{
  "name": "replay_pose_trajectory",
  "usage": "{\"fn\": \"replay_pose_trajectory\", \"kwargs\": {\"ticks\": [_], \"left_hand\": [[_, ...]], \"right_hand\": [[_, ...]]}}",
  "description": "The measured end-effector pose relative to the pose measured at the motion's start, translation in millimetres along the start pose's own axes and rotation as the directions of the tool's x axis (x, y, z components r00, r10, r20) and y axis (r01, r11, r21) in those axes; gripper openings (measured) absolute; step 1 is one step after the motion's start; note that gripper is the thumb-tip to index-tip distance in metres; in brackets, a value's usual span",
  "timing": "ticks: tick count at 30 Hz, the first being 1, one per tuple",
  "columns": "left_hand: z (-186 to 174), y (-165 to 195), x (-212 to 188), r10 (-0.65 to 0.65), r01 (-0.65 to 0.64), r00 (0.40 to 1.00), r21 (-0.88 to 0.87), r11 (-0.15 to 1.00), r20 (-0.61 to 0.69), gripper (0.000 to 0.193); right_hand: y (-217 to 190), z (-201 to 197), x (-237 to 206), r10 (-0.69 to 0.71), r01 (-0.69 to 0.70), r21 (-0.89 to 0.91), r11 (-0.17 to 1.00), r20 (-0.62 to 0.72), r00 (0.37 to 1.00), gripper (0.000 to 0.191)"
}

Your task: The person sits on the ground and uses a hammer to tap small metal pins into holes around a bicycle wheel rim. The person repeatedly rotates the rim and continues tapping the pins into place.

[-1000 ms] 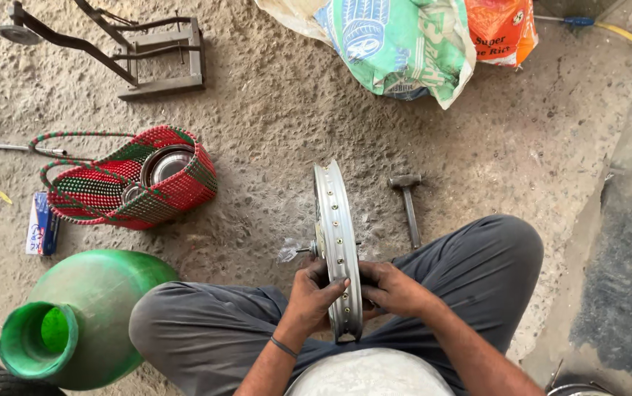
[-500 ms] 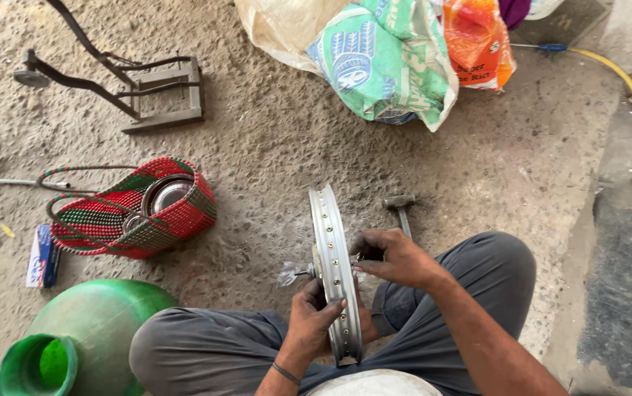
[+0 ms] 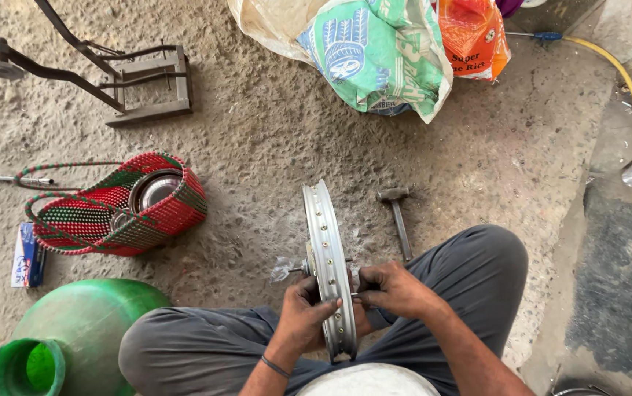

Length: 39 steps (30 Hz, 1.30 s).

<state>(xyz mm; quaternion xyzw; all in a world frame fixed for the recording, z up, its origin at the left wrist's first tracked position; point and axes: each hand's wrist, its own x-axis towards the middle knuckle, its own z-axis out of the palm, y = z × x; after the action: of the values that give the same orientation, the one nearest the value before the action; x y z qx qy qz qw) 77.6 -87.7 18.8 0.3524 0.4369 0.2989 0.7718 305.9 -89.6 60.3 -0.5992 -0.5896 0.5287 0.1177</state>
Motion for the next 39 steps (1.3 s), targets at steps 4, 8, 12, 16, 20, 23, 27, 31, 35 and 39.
{"fn": "replay_pose_trajectory", "kwargs": {"ticks": [4, 8, 12, 16, 20, 23, 27, 31, 35, 39], "left_hand": [[-2, 1, -1, -0.018, 0.018, 1.000, 0.004, 1.000, 0.003, 0.035], [-3, -3, -3, 0.001, -0.001, 1.000, -0.029, 1.000, 0.010, 0.033], [-5, -14, -12, 0.107, -0.110, 0.994, 0.128, 0.986, 0.030, 0.027], [-9, -23, -12, 0.155, -0.151, 0.988, 0.277, 0.949, 0.007, 0.023], [-11, -20, -10, 0.075, -0.067, 0.997, 0.270, 0.961, -0.018, 0.022], [-1, -12, -6, 0.141, -0.152, 0.987, 0.165, 0.975, 0.075, 0.023], [13, -6, -7, 0.016, -0.015, 0.995, 0.017, 1.000, -0.097, 0.028], [12, -15, -3, 0.009, -0.031, 0.994, -0.206, 0.978, -0.108, 0.031], [2, -36, 12, 0.039, -0.048, 0.994, -0.083, 0.995, -0.105, 0.031], [-8, -53, 19, 0.095, -0.101, 0.992, -0.067, 0.993, -0.083, 0.030]], "right_hand": [[27, 29, -2, -0.022, 0.023, 0.250, 0.968, -0.005, 1.000, 0.009], [50, 56, -3, -0.158, 0.197, 0.341, 0.919, -0.138, 0.978, 0.013], [67, 76, -7, -0.037, 0.094, 0.493, 0.865, -0.124, 0.992, 0.008], [78, 101, -4, -0.154, 0.241, 0.666, 0.706, -0.188, 0.970, 0.008], [86, 106, 3, -0.114, 0.184, 0.702, 0.688, -0.147, 0.983, 0.010], [85, 80, 10, -0.078, 0.141, 0.479, 0.866, -0.149, 0.986, 0.012], [61, 27, 28, -0.081, 0.093, 0.139, 0.986, -0.094, 0.992, 0.017], [25, -15, 40, -0.209, 0.217, -0.057, 0.975, 0.120, 0.971, 0.019], [-10, -39, 52, -0.210, 0.215, -0.009, 0.977, 0.177, 0.961, 0.024], [-26, -43, 48, -0.263, 0.276, -0.135, 0.952, 0.108, 0.959, 0.026]]}}
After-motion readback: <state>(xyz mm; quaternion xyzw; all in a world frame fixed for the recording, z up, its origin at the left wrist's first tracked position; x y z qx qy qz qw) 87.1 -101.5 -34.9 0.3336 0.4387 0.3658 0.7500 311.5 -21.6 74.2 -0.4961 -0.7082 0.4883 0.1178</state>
